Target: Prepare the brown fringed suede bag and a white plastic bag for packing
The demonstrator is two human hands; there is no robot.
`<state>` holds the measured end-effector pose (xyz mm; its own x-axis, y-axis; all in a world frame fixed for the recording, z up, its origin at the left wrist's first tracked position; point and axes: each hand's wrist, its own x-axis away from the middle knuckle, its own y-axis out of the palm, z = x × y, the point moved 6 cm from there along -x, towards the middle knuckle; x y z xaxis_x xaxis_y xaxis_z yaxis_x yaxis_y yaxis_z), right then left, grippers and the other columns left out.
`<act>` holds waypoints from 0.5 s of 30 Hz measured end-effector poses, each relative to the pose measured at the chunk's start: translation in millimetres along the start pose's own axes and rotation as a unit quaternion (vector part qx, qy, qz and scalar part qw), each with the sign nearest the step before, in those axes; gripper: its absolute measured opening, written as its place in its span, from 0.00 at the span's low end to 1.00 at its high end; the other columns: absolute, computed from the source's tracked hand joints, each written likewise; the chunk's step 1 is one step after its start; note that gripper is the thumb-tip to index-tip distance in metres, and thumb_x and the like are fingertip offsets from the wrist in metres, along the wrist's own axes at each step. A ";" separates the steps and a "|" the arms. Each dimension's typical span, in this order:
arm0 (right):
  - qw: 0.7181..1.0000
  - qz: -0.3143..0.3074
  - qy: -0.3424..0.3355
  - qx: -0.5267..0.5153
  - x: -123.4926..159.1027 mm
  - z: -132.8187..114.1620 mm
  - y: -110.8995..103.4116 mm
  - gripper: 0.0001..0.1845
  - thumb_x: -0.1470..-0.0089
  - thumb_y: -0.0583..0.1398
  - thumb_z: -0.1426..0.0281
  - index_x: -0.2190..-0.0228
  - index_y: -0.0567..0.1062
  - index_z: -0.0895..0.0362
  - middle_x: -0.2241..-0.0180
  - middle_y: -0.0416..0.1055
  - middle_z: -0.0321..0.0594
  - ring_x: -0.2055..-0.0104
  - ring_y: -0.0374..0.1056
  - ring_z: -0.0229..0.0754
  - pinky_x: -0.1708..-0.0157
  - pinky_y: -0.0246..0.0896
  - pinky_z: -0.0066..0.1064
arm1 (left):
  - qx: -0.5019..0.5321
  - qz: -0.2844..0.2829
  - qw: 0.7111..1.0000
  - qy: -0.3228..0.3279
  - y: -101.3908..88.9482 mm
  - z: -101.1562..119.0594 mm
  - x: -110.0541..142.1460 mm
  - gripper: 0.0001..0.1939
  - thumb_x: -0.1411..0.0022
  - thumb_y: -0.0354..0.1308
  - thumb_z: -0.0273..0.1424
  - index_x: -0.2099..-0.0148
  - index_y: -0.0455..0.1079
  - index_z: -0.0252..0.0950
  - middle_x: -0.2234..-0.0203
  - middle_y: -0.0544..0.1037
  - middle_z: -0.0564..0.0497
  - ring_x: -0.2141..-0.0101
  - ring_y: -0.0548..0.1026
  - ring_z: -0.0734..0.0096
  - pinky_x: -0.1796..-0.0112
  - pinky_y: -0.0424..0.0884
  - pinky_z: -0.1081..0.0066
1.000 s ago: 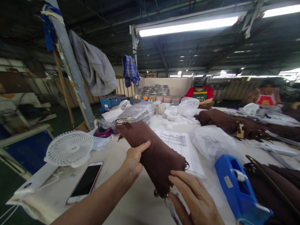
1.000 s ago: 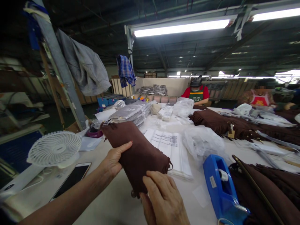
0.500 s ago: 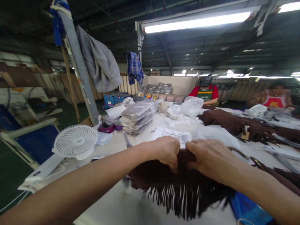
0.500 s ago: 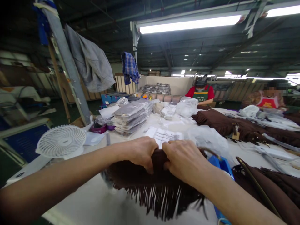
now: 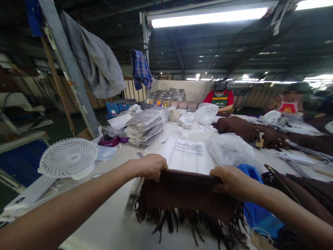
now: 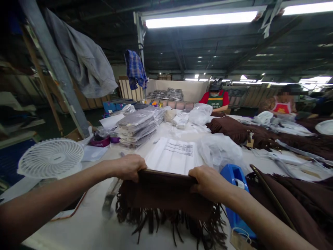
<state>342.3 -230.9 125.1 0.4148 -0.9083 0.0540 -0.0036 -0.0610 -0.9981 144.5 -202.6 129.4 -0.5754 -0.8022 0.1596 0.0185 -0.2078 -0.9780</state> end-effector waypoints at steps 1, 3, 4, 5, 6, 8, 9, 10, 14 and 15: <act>1.000 0.013 0.000 0.008 -1.4 2.6 -2.7 0.05 0.57 0.61 0.77 0.76 0.73 0.55 0.75 0.71 0.35 0.71 0.67 0.38 0.74 0.50 0.26 | -0.018 0.018 1.000 -0.005 -6.7 -1.5 -2.0 0.08 0.61 0.62 0.19 0.79 0.71 0.38 0.85 0.69 0.52 0.75 0.71 0.61 0.73 0.63 0.70; 0.999 0.037 0.009 0.015 -2.6 7.4 -9.6 0.06 0.55 0.58 0.78 0.74 0.73 0.56 0.71 0.71 0.37 0.69 0.67 0.39 0.71 0.52 0.27 | -0.059 0.059 0.996 -0.017 -23.0 -3.9 -2.9 0.10 0.56 0.56 0.17 0.78 0.71 0.37 0.81 0.72 0.49 0.71 0.72 0.61 0.68 0.63 0.69; 0.998 0.057 0.010 0.020 -2.1 8.5 -14.1 0.08 0.53 0.56 0.79 0.72 0.73 0.56 0.69 0.70 0.38 0.68 0.66 0.38 0.70 0.53 0.27 | -0.074 0.076 0.994 -0.023 -30.8 -5.2 -1.7 0.11 0.53 0.53 0.17 0.76 0.71 0.37 0.79 0.74 0.48 0.69 0.73 0.61 0.66 0.63 0.68; 0.996 0.083 0.006 0.029 -0.6 8.3 -18.8 0.10 0.52 0.54 0.79 0.71 0.74 0.56 0.68 0.69 0.39 0.68 0.66 0.38 0.70 0.54 0.27 | -0.093 0.092 0.991 -0.027 -37.4 -6.5 0.5 0.11 0.50 0.51 0.17 0.73 0.71 0.36 0.76 0.75 0.46 0.67 0.73 0.60 0.65 0.62 0.67; 0.992 0.117 -0.005 0.044 2.1 6.8 -23.0 0.13 0.52 0.53 0.80 0.69 0.74 0.56 0.68 0.69 0.39 0.67 0.65 0.38 0.70 0.55 0.27 | -0.122 0.111 0.986 -0.026 -42.4 -7.7 3.6 0.11 0.47 0.50 0.18 0.70 0.71 0.35 0.74 0.75 0.44 0.66 0.73 0.59 0.64 0.62 0.66; 0.974 0.206 -0.044 0.084 11.8 -1.2 -26.5 0.18 0.53 0.51 0.82 0.64 0.74 0.56 0.69 0.68 0.40 0.67 0.65 0.40 0.69 0.57 0.28 | -0.206 0.165 0.965 -0.007 -44.8 -9.9 12.5 0.11 0.43 0.48 0.20 0.64 0.71 0.33 0.70 0.76 0.42 0.66 0.72 0.57 0.64 0.62 0.63; 0.960 0.252 -0.066 0.105 18.6 -6.8 -23.3 0.19 0.53 0.50 0.83 0.62 0.73 0.57 0.68 0.69 0.41 0.67 0.64 0.41 0.69 0.58 0.29 | -0.253 0.197 0.947 0.009 -40.4 -11.1 18.0 0.11 0.41 0.48 0.21 0.60 0.70 0.32 0.69 0.76 0.41 0.66 0.72 0.57 0.65 0.62 0.62; 0.946 0.290 -0.083 0.122 26.0 -12.5 -15.4 0.20 0.52 0.50 0.84 0.60 0.72 0.58 0.68 0.69 0.42 0.67 0.64 0.41 0.69 0.58 0.30 | -0.297 0.229 0.927 0.028 -31.3 -12.5 24.1 0.12 0.41 0.48 0.21 0.57 0.69 0.31 0.68 0.76 0.41 0.66 0.72 0.57 0.66 0.62 0.62; 0.926 0.334 -0.105 0.143 53.6 -31.0 56.4 0.21 0.48 0.47 0.82 0.55 0.69 0.60 0.67 0.70 0.43 0.66 0.64 0.41 0.64 0.61 0.34 | -0.343 0.323 0.875 0.111 49.0 -18.3 52.3 0.15 0.40 0.45 0.18 0.55 0.69 0.30 0.65 0.76 0.42 0.64 0.72 0.62 0.64 0.64 0.64; 0.927 0.328 -0.111 0.142 60.3 -34.9 79.1 0.22 0.48 0.46 0.82 0.55 0.69 0.60 0.67 0.71 0.42 0.67 0.65 0.40 0.65 0.61 0.33 | -0.329 0.346 0.869 0.128 74.6 -18.4 60.5 0.16 0.40 0.43 0.17 0.56 0.69 0.31 0.65 0.77 0.44 0.63 0.72 0.64 0.60 0.63 0.64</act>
<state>335.3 -304.9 50.4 0.5859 -0.6012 -0.5433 -0.0946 0.6152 -0.7827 96.1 -256.4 63.7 -0.7775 -0.4389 -0.4504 0.0102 0.7073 -0.7068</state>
